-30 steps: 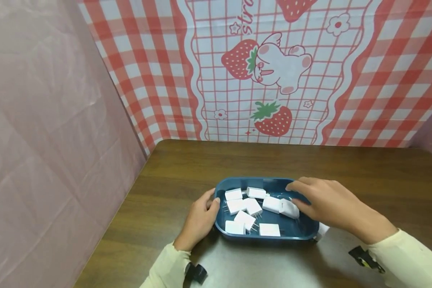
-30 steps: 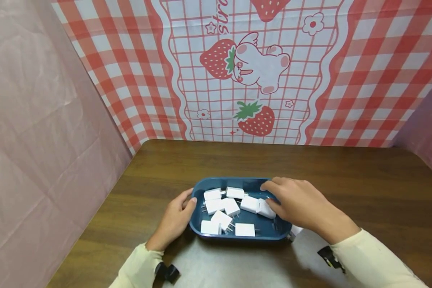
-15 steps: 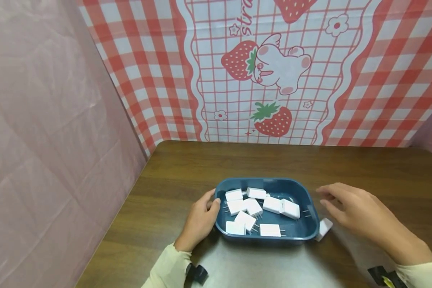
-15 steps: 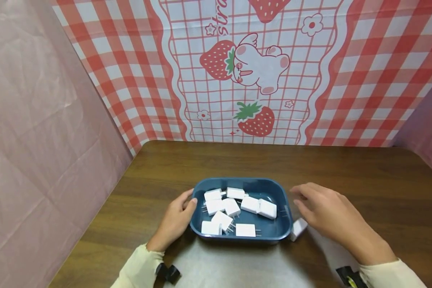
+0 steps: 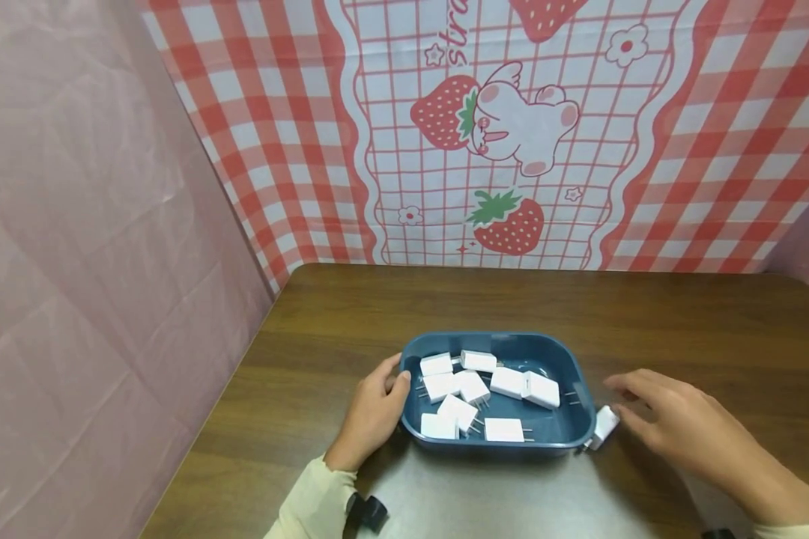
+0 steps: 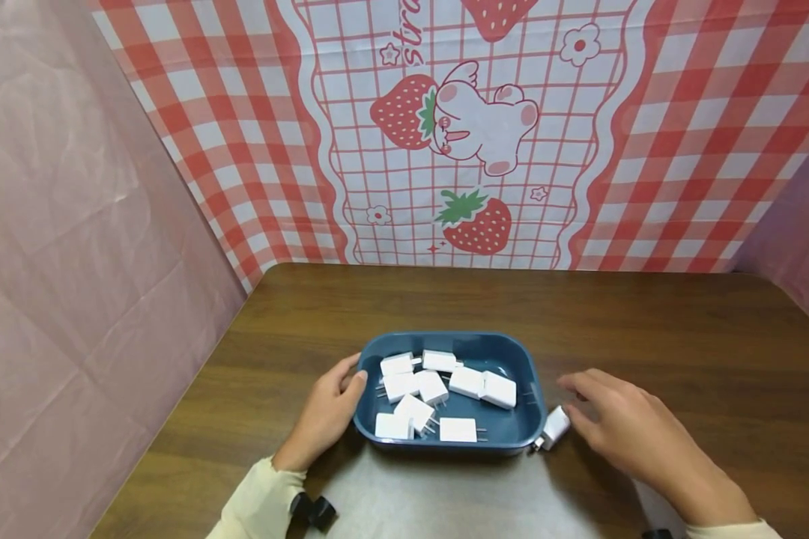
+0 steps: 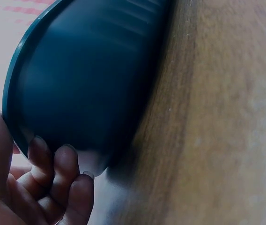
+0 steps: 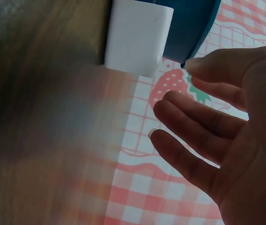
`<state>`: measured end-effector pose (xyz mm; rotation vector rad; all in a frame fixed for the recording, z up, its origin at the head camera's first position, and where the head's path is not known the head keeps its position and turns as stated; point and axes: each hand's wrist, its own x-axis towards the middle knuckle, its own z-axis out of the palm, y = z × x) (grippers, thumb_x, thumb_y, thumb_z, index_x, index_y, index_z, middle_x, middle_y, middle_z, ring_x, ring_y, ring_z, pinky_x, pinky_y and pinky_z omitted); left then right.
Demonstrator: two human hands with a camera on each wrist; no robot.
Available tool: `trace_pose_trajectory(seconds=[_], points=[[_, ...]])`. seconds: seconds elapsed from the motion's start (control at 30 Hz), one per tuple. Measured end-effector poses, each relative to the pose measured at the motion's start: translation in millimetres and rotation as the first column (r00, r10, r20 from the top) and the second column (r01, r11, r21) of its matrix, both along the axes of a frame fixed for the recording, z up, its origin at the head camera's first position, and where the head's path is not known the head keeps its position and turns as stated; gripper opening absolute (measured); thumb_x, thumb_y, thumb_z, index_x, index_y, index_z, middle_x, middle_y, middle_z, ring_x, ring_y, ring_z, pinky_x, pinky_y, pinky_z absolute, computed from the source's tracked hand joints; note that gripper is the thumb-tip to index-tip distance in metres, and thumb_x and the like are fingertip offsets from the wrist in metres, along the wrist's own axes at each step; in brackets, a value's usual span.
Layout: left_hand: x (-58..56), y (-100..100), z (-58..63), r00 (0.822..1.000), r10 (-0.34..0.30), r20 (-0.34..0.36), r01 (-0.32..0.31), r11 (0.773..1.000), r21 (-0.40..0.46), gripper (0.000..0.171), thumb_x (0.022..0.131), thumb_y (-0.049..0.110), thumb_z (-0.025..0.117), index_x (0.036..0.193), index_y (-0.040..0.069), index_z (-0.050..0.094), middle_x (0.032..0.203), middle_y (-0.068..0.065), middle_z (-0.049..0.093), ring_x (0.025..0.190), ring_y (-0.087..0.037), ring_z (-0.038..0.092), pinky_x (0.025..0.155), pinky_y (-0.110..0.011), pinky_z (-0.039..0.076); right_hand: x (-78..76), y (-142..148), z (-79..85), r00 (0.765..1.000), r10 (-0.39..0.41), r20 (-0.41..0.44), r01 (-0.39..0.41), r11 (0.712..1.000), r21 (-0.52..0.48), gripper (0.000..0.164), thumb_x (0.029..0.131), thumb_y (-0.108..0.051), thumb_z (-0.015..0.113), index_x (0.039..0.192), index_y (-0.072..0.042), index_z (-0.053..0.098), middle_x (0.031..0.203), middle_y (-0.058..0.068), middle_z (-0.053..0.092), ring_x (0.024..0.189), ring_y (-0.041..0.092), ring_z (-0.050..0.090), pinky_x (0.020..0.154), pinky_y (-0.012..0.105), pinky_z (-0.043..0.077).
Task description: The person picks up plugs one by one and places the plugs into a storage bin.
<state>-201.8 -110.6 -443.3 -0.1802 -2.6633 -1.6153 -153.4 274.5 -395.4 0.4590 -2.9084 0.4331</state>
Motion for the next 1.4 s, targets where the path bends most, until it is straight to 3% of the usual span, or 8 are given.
trace_pose_trajectory(seconds=[0.17, 0.63, 0.9, 1.23, 1.4], points=[[0.4, 0, -0.8, 1.0, -0.004, -0.004, 0.004, 1.0, 0.001, 0.045, 0.103, 0.027, 0.053, 0.142, 0.004, 0.054, 0.069, 0.001, 0.061, 0.057, -0.013, 0.055, 0.056, -0.03, 0.045, 1.7, -3, -6.1, 0.992, -0.022, 0.125, 0.019, 1.0, 0.023, 0.037, 0.083, -0.027, 0.082, 0.117, -0.016, 0.072, 0.11, 0.003, 0.069, 0.092, 0.023, 0.066, 0.075, 0.055, 0.054], [-0.1, 1, 0.0, 1.0, -0.001, 0.014, 0.001, 1.0, -0.003, 0.046, 0.103, 0.027, 0.054, 0.143, 0.004, 0.054, 0.077, -0.002, 0.066, 0.063, -0.015, 0.058, 0.059, -0.032, 0.047, 10.5, -9, -15.0, 0.995, 0.04, 0.093, -0.043, 0.999, 0.031, 0.026, 0.087, -0.029, 0.078, 0.108, -0.014, 0.077, 0.109, 0.0, 0.067, 0.09, 0.018, 0.065, 0.074, 0.05, 0.056], [-0.1, 1, 0.3, 1.0, 0.004, 0.023, -0.004, 1.0, -0.003, 0.046, 0.103, 0.029, 0.054, 0.143, 0.005, 0.054, 0.076, -0.001, 0.065, 0.062, -0.015, 0.058, 0.058, -0.032, 0.047, 15.2, -13, -17.9, 0.976, -0.035, 0.213, 0.02, 0.997, 0.072, 0.056, 0.082, -0.05, 0.078, 0.122, -0.011, 0.07, 0.122, 0.008, 0.064, 0.101, 0.029, 0.065, 0.081, 0.061, 0.051], [0.1, 1, 0.2, 1.0, 0.002, 0.025, -0.002, 1.0, -0.01, 0.046, 0.103, 0.028, 0.054, 0.143, 0.005, 0.053, 0.082, -0.003, 0.068, 0.067, -0.015, 0.059, 0.062, -0.034, 0.047, 16.5, -11, -21.7, 0.976, -0.052, 0.212, 0.036, 0.996, 0.078, 0.052, 0.08, -0.03, 0.084, 0.126, -0.011, 0.068, 0.126, 0.012, 0.064, 0.106, 0.035, 0.064, 0.083, 0.062, 0.05], [-0.2, 0, -0.4, 1.0, 0.004, 0.027, -0.003, 1.0, -0.011, 0.046, 0.103, 0.028, 0.053, 0.143, 0.006, 0.053, 0.084, -0.003, 0.069, 0.068, -0.015, 0.06, 0.064, -0.033, 0.048, 16.3, -8, -22.0, 0.974, -0.061, 0.218, 0.044, 0.996, 0.081, 0.043, 0.081, -0.024, 0.084, 0.12, -0.013, 0.07, 0.116, 0.008, 0.067, 0.096, 0.028, 0.065, 0.082, 0.06, 0.051]])
